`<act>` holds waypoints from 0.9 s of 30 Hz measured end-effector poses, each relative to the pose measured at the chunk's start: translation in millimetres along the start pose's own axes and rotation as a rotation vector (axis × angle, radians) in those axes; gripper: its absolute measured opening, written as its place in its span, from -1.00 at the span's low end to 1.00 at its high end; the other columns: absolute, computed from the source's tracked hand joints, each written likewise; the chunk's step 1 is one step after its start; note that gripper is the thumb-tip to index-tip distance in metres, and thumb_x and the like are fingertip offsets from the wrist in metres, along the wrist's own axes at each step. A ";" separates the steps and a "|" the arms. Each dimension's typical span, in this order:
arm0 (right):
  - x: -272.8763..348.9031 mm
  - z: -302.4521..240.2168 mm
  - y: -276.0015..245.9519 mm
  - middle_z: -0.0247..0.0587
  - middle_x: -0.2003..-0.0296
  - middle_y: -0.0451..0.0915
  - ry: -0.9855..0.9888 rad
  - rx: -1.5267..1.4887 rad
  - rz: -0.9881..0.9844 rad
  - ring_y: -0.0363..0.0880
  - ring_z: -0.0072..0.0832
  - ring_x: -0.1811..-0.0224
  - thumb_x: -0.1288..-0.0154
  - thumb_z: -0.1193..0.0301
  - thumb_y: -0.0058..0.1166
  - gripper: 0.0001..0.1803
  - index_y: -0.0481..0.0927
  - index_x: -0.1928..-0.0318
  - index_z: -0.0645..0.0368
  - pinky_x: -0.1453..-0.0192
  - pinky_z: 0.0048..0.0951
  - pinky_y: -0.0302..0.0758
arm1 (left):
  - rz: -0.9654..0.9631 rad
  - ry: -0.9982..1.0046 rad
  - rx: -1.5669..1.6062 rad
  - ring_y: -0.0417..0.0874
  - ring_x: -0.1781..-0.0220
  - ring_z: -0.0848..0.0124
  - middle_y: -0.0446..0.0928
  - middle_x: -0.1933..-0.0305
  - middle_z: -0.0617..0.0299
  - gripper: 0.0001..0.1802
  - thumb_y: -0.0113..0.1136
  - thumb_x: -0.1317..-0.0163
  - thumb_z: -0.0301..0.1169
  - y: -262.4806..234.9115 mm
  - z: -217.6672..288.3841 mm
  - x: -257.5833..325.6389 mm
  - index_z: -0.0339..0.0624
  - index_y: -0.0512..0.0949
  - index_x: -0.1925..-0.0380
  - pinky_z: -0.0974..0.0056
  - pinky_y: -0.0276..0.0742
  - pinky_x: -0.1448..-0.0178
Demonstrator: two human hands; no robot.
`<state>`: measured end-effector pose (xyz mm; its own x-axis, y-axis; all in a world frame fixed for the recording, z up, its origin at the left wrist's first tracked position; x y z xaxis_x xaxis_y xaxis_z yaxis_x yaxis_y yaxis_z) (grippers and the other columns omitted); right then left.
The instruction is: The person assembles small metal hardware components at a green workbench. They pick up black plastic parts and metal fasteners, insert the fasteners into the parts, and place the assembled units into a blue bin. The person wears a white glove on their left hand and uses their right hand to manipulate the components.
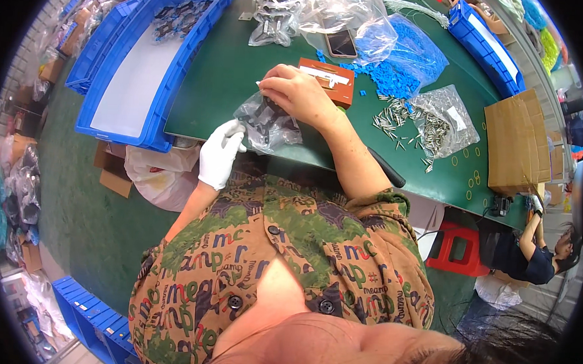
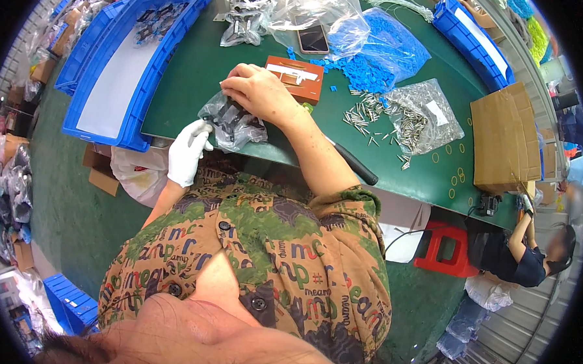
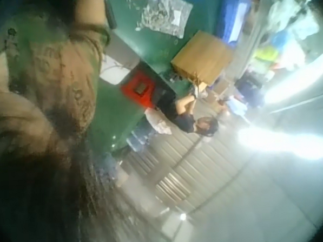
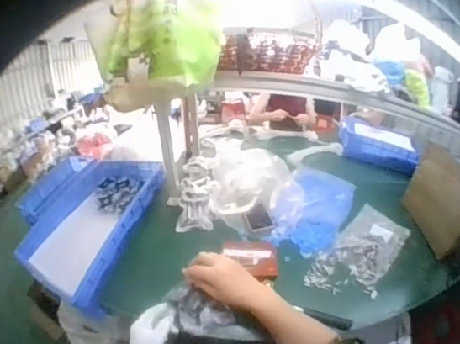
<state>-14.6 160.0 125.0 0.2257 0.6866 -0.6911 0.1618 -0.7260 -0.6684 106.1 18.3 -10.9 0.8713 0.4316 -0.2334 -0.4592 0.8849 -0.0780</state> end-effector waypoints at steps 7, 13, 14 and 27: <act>3.4 -6.7 4.8 -0.14 0.11 0.68 0.143 -0.089 -0.017 0.73 -0.08 0.13 -0.42 0.37 0.25 -0.80 0.70 0.06 0.20 0.05 -0.21 0.67 | -0.139 -0.042 -0.273 0.70 0.17 0.48 0.72 -0.02 0.04 -0.44 0.46 -0.28 -0.35 20.7 11.8 -19.3 -0.30 0.58 -0.26 0.37 0.62 0.04; 3.8 3.0 -11.1 -0.20 0.17 0.63 0.332 -0.317 0.079 0.68 -0.32 0.27 -0.30 0.15 0.41 -0.58 0.67 0.00 0.16 0.11 -0.29 0.63 | -0.057 -0.102 0.185 0.66 0.04 0.52 0.69 0.08 0.28 -0.63 0.47 -0.29 -0.43 17.6 6.2 -42.9 -0.34 0.66 -0.05 0.36 0.56 -0.06; 6.9 10.9 -7.8 -0.20 0.20 0.63 0.360 -0.301 0.056 0.63 -0.39 0.28 -0.23 0.08 0.48 -0.45 0.65 -0.08 0.15 0.11 -0.33 0.61 | -0.040 -0.092 0.213 0.66 0.04 0.51 0.69 0.07 0.26 -0.65 0.46 -0.29 -0.44 16.1 8.2 -47.6 -0.34 0.66 -0.03 0.36 0.56 -0.08; 54.9 90.7 -148.4 -0.44 0.36 0.56 0.417 -0.851 1.031 0.55 -0.64 0.42 -0.45 0.45 0.25 -0.95 0.63 0.19 0.11 0.41 -0.58 0.45 | -0.160 -0.365 1.137 0.74 0.06 0.24 0.71 0.07 0.24 -0.62 0.05 -0.59 -0.33 25.9 -38.3 -82.8 0.01 0.49 -0.34 0.00 0.73 -0.04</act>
Point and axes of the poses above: each hand's wrist, its own x-axis away from the middle knuckle, its own y-axis out of the palm, z = x × y, the point moved 10 cm from there along -x, towards the middle knuckle
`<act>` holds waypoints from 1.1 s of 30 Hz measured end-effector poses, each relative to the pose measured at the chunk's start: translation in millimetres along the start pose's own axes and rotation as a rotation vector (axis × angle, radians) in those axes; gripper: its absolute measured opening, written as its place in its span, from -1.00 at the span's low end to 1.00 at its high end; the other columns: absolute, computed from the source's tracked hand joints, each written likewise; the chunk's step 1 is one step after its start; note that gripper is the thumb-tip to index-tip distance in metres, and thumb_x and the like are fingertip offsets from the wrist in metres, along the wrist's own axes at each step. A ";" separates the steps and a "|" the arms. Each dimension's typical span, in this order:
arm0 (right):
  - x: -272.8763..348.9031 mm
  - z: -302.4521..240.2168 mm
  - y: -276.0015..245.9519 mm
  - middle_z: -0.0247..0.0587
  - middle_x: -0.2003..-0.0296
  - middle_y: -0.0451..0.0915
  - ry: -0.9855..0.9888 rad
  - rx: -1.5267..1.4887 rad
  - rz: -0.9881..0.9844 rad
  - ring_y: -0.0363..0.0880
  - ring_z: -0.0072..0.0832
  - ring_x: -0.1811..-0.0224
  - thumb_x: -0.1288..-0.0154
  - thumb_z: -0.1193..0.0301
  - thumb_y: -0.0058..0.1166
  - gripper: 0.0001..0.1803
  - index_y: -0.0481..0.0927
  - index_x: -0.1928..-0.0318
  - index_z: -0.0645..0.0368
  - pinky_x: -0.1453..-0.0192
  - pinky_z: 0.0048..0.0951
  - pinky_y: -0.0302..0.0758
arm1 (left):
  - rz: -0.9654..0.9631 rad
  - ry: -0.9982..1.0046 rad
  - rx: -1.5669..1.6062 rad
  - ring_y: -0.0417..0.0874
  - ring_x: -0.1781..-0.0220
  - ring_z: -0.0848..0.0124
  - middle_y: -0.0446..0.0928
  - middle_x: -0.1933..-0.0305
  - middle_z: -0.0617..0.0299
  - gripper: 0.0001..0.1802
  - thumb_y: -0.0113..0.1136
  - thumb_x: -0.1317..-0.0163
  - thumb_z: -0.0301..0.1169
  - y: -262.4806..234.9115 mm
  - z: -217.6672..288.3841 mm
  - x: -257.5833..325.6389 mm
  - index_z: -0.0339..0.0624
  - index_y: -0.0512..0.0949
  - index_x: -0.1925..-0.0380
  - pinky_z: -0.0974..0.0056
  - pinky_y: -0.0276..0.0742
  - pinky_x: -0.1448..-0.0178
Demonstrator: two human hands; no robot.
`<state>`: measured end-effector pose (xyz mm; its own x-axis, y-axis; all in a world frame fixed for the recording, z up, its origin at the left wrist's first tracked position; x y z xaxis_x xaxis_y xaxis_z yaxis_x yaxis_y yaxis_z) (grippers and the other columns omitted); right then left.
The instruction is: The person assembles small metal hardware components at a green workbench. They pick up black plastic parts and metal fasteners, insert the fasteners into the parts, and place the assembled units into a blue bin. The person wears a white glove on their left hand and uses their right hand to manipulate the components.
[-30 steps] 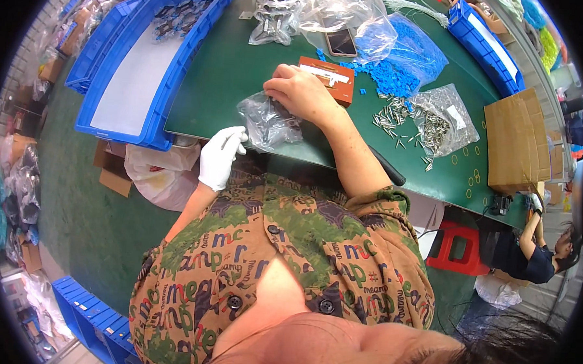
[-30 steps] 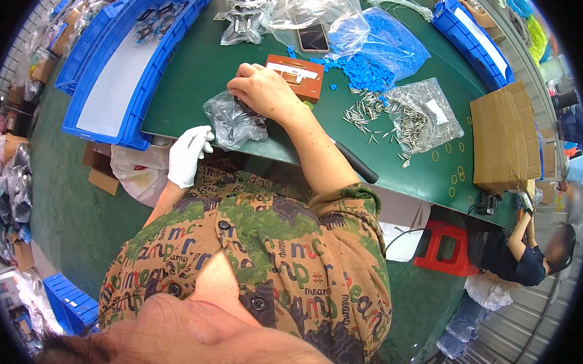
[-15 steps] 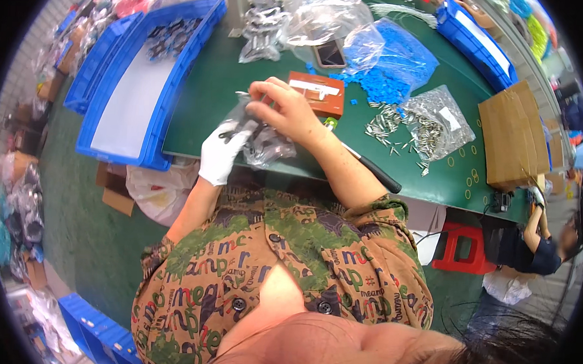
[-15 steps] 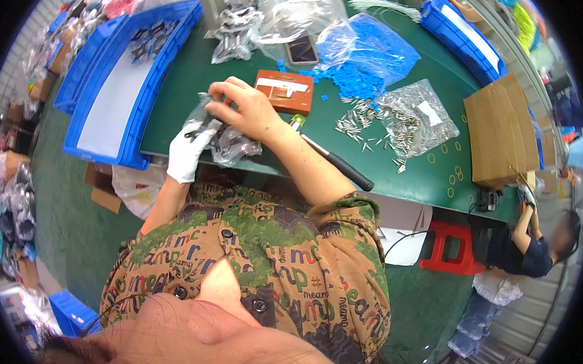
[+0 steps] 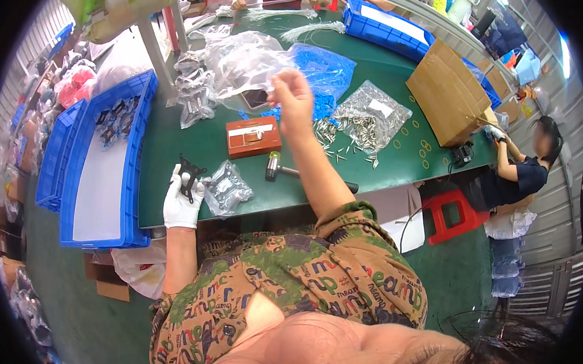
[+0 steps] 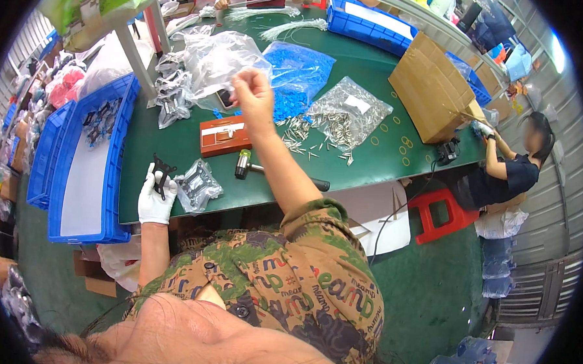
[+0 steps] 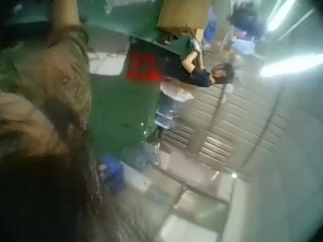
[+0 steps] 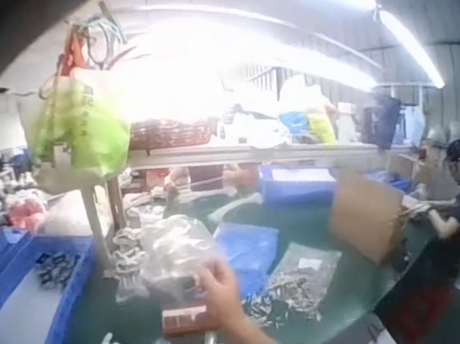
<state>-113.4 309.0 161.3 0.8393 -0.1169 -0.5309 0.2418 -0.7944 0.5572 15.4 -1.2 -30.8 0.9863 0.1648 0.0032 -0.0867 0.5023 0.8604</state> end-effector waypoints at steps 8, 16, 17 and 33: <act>-30.4 32.0 1.7 -0.06 0.17 0.63 -0.500 1.771 -0.699 0.72 -0.10 0.10 -0.24 0.48 0.18 -0.83 0.73 0.17 0.17 0.06 -0.07 0.67 | -0.065 -0.044 0.142 0.73 0.10 0.30 0.69 0.14 0.26 -0.66 0.04 -0.61 -0.26 24.1 -13.6 16.9 0.01 0.53 -0.29 0.01 0.71 -0.08; -106.6 174.6 -42.4 0.00 0.07 0.64 -0.284 2.091 -0.783 0.72 -0.04 -0.04 -0.35 0.49 0.04 -0.83 0.70 0.22 0.26 -0.04 -0.06 0.71 | 0.032 0.033 -0.025 0.71 0.07 0.33 0.62 0.15 0.29 -0.64 0.02 -0.62 -0.22 35.0 -9.5 41.0 -0.07 0.48 -0.28 0.09 0.77 -0.07; -121.2 196.2 -48.0 0.10 -0.10 0.62 -0.160 2.051 -0.796 0.63 -0.01 -0.22 -0.43 0.37 0.02 -0.69 0.66 -0.04 0.28 -0.26 0.05 0.61 | -0.005 0.040 -0.021 0.73 0.07 0.32 0.63 0.15 0.29 -0.65 0.02 -0.63 -0.21 39.3 -9.9 41.8 -0.07 0.49 -0.27 0.11 0.78 -0.07; -34.3 4.5 -42.2 -0.23 0.22 0.72 -0.365 1.700 -0.819 0.73 -0.19 0.13 -0.41 0.24 0.20 -0.83 0.77 0.12 -0.03 0.05 -0.07 0.57 | -0.074 0.041 -0.218 0.74 0.15 0.46 0.67 0.08 0.17 -0.47 0.00 -0.64 -0.31 67.1 0.7 53.6 -0.16 0.28 -0.53 0.34 0.77 0.07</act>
Point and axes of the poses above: each hand's wrist, its own x-axis away from the middle knuckle, its own y-axis out of the palm, z = x × y, the point moved 10 cm from there along -x, towards the middle knuckle
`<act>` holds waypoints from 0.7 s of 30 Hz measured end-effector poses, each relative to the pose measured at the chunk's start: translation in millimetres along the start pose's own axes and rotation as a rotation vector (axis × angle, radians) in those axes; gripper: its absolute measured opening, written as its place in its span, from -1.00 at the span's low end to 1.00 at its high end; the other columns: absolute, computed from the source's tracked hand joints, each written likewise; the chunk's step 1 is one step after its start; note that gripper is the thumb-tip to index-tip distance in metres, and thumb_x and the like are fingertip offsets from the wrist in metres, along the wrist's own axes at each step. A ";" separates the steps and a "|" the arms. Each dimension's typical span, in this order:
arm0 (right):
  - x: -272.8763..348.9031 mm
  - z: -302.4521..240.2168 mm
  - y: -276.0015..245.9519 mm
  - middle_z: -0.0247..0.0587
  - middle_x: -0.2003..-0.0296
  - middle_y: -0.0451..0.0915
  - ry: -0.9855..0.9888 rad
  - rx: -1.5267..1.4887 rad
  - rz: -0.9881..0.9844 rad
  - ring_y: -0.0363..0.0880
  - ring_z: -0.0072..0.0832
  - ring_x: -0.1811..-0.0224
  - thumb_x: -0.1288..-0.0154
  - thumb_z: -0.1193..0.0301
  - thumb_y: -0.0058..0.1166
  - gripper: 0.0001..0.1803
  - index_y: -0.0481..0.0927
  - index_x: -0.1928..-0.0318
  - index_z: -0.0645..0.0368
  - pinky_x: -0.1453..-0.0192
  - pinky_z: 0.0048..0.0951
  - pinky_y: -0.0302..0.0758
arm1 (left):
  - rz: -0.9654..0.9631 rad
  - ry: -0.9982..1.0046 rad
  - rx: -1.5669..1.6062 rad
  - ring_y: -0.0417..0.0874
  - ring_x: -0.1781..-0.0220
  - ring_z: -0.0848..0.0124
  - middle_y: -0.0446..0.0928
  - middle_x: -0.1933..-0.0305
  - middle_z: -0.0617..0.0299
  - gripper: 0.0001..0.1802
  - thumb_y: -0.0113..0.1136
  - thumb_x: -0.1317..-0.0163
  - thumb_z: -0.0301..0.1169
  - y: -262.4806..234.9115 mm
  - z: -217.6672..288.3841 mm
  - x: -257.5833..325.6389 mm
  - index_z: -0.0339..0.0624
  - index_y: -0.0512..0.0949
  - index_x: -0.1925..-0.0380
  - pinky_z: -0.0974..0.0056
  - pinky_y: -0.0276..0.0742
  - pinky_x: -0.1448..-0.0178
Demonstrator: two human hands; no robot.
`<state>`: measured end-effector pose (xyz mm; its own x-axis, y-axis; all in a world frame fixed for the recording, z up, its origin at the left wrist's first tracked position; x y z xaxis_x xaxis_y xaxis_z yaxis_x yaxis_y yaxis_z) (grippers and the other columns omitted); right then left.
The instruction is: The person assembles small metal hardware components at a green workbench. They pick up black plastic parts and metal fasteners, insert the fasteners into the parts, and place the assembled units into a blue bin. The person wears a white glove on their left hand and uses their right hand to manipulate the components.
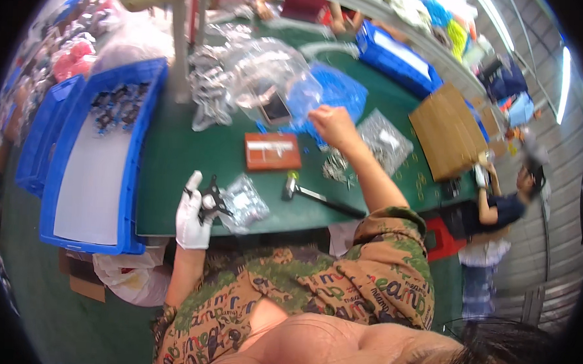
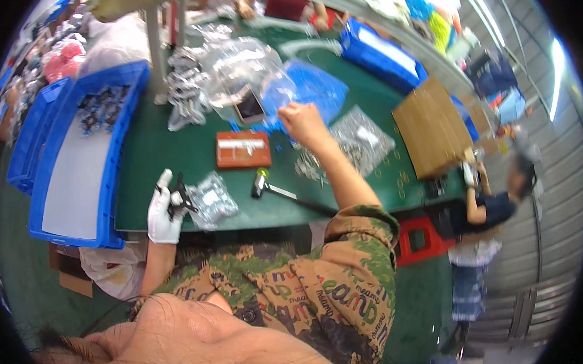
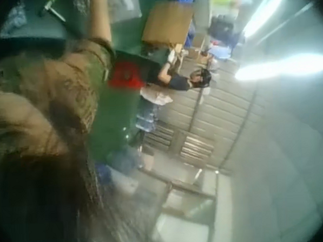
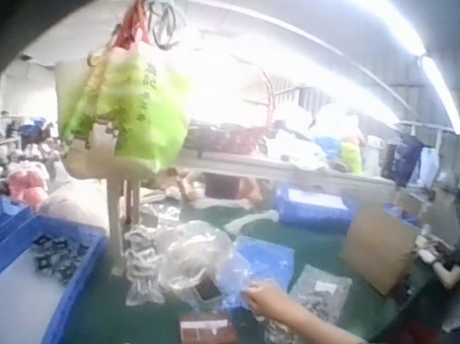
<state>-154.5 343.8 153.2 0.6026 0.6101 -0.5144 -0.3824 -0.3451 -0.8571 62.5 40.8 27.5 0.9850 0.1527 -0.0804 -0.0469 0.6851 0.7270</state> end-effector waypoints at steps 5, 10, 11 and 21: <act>99.3 8.1 -47.7 -0.30 0.20 0.71 0.102 0.068 -0.120 0.70 -0.26 0.14 -0.45 0.32 0.19 -0.84 0.76 0.08 0.03 -0.01 -0.23 0.46 | 0.014 -0.118 -0.273 0.55 0.27 0.58 0.52 0.23 0.33 -0.43 0.12 -0.56 -0.38 87.1 -13.0 14.7 -0.36 0.28 -0.48 0.46 0.56 0.12; 139.1 -16.6 -26.4 -0.34 0.21 0.68 0.096 0.014 -0.274 0.67 -0.32 0.07 -0.45 0.32 0.16 -0.81 0.74 0.02 -0.01 -0.05 -0.21 0.41 | -0.401 -0.343 -0.478 0.59 0.17 0.56 0.50 0.21 0.35 -0.43 0.13 -0.52 -0.35 107.5 -114.0 26.6 -0.42 0.35 -0.43 0.40 0.52 -0.05; 141.1 -23.9 -21.1 -0.34 0.23 0.65 0.083 0.005 -0.295 0.67 -0.31 0.07 -0.45 0.32 0.16 -0.81 0.74 0.02 -0.03 -0.05 -0.20 0.41 | -0.427 -0.350 -0.556 0.58 0.16 0.56 0.51 0.21 0.35 -0.44 0.11 -0.53 -0.36 110.7 -126.7 27.8 -0.40 0.35 -0.43 0.38 0.52 -0.07; 133.6 -42.2 30.5 -0.22 0.18 0.63 0.029 -0.056 -0.336 0.68 -0.25 0.03 -0.48 0.28 0.14 -0.80 0.74 0.06 0.04 -0.08 -0.14 0.49 | -0.294 -0.388 -0.334 0.51 0.21 0.62 0.46 0.25 0.40 -0.45 0.08 -0.54 -0.37 95.3 -132.1 23.2 -0.38 0.33 -0.44 0.47 0.50 0.04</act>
Point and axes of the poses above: each hand's wrist, its own x-axis away from the middle knuckle, its own y-axis out of the palm, z = x × y, the point moved 10 cm from there along -x, towards the middle knuckle
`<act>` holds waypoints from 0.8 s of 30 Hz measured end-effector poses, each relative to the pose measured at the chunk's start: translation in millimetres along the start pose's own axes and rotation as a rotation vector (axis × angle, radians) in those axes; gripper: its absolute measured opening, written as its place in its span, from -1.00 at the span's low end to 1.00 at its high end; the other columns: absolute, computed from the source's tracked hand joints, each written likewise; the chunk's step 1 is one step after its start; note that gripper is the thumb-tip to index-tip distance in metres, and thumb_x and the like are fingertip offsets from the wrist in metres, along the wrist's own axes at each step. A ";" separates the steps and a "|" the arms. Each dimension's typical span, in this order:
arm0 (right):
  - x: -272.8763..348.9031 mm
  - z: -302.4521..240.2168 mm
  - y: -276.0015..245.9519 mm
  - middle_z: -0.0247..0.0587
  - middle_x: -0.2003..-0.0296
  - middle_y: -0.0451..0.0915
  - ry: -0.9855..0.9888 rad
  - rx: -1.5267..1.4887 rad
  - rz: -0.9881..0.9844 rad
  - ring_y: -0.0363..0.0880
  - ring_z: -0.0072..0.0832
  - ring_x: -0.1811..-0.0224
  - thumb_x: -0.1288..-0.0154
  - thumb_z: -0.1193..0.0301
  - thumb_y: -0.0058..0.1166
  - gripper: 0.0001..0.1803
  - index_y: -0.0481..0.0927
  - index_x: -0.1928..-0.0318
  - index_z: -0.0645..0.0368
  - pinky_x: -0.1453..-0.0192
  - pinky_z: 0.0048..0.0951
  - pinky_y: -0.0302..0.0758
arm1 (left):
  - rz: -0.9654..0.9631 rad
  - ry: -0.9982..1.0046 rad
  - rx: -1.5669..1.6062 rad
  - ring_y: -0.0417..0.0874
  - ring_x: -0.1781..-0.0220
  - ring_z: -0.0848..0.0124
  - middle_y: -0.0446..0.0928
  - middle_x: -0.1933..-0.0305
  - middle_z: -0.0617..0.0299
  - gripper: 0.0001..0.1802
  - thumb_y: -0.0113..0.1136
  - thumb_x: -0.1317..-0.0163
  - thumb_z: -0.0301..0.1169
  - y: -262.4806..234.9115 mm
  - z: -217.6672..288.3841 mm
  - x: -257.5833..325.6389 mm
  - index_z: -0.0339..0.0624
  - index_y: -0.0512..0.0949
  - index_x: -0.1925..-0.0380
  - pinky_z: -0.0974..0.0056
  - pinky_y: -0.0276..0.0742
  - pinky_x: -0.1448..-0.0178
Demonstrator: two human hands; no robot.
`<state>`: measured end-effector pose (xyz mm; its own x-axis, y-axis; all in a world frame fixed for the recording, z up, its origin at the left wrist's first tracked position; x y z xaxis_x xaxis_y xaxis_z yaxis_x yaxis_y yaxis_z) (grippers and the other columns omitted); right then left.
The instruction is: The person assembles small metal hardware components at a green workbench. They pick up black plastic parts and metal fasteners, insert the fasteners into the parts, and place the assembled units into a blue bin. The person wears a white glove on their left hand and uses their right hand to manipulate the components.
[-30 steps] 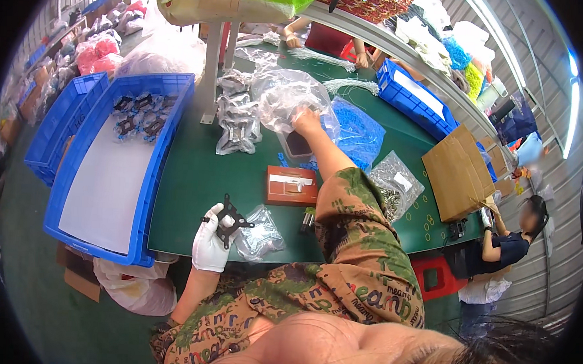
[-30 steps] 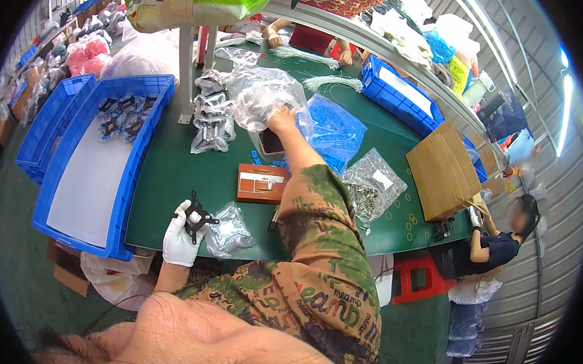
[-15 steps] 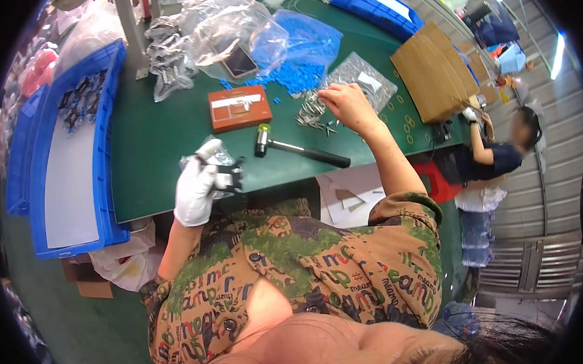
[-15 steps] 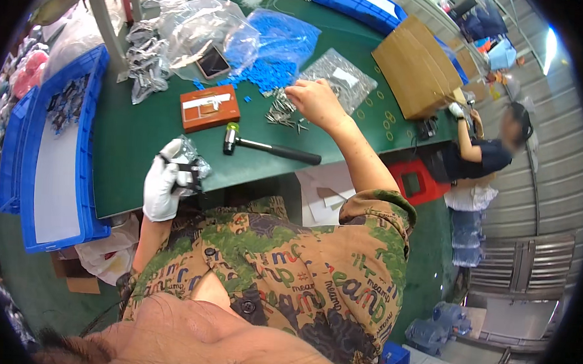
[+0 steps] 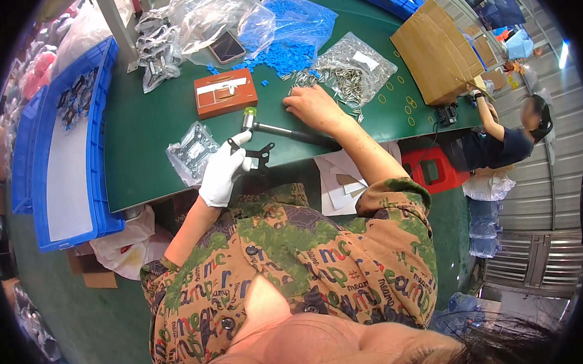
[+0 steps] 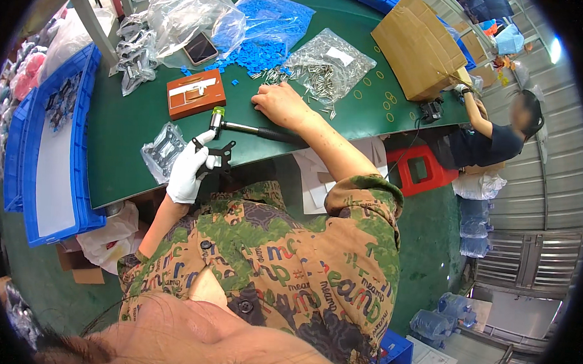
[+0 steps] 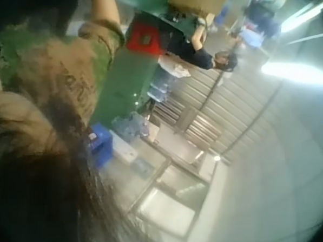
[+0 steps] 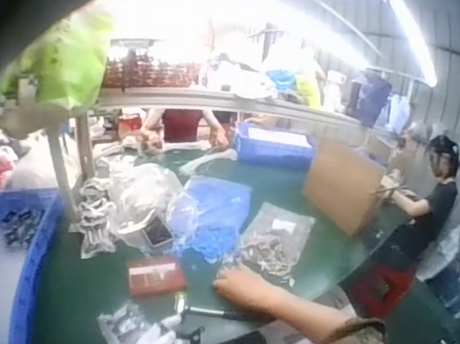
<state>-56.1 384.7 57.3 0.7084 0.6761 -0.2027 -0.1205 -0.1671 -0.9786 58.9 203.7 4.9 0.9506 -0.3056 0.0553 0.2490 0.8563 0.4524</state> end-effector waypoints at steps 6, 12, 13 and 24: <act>-2.6 -4.9 3.8 -0.20 0.19 0.64 -0.023 -0.017 0.010 0.69 -0.17 0.06 -0.42 0.33 0.15 -0.82 0.72 0.09 0.09 -0.03 -0.10 0.55 | 0.011 -0.012 -0.042 0.54 0.23 0.61 0.48 0.26 0.40 -0.46 0.04 -0.55 -0.38 -5.4 1.9 0.1 -0.38 0.33 -0.44 0.44 0.53 0.03; -7.4 -5.1 3.7 -0.13 0.23 0.64 0.014 -0.045 -0.036 0.69 -0.11 0.11 -0.36 0.38 0.11 -0.82 0.72 0.13 0.11 0.02 -0.06 0.59 | -0.001 -0.038 0.046 0.58 0.23 0.58 0.55 0.28 0.36 -0.50 -0.02 -0.57 -0.40 -14.2 -3.1 -4.1 -0.36 0.35 -0.43 0.37 0.59 -0.02; -8.2 -4.2 5.7 -0.12 0.23 0.63 0.030 -0.041 -0.054 0.69 -0.10 0.11 -0.35 0.38 0.11 -0.82 0.72 0.13 0.11 0.02 -0.05 0.60 | 0.006 -0.040 0.027 0.58 0.22 0.57 0.55 0.28 0.36 -0.50 -0.02 -0.57 -0.40 -13.5 -0.8 -4.2 -0.36 0.36 -0.43 0.37 0.59 -0.02; 8.2 32.5 -27.9 -0.08 0.13 0.63 0.133 -0.076 0.158 0.66 -0.03 0.03 -0.35 0.49 0.12 -0.75 0.71 0.00 0.09 -0.04 -0.06 0.62 | 0.000 -0.060 0.013 0.60 0.21 0.53 0.58 0.24 0.30 -0.50 -0.03 -0.57 -0.41 -20.3 -4.1 -0.6 -0.34 0.35 -0.43 0.35 0.61 0.00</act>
<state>-69.5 418.3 81.7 0.7710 0.5377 -0.3413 -0.1878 -0.3201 -0.9286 54.1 188.2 -7.9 0.9376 -0.3305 0.1083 0.2463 0.8508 0.4642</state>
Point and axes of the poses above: each hand's wrist, its own x-axis away from the middle knuckle, its own y-axis out of the palm, z = x × y, the point moved 10 cm from there along -x, towards the middle knuckle
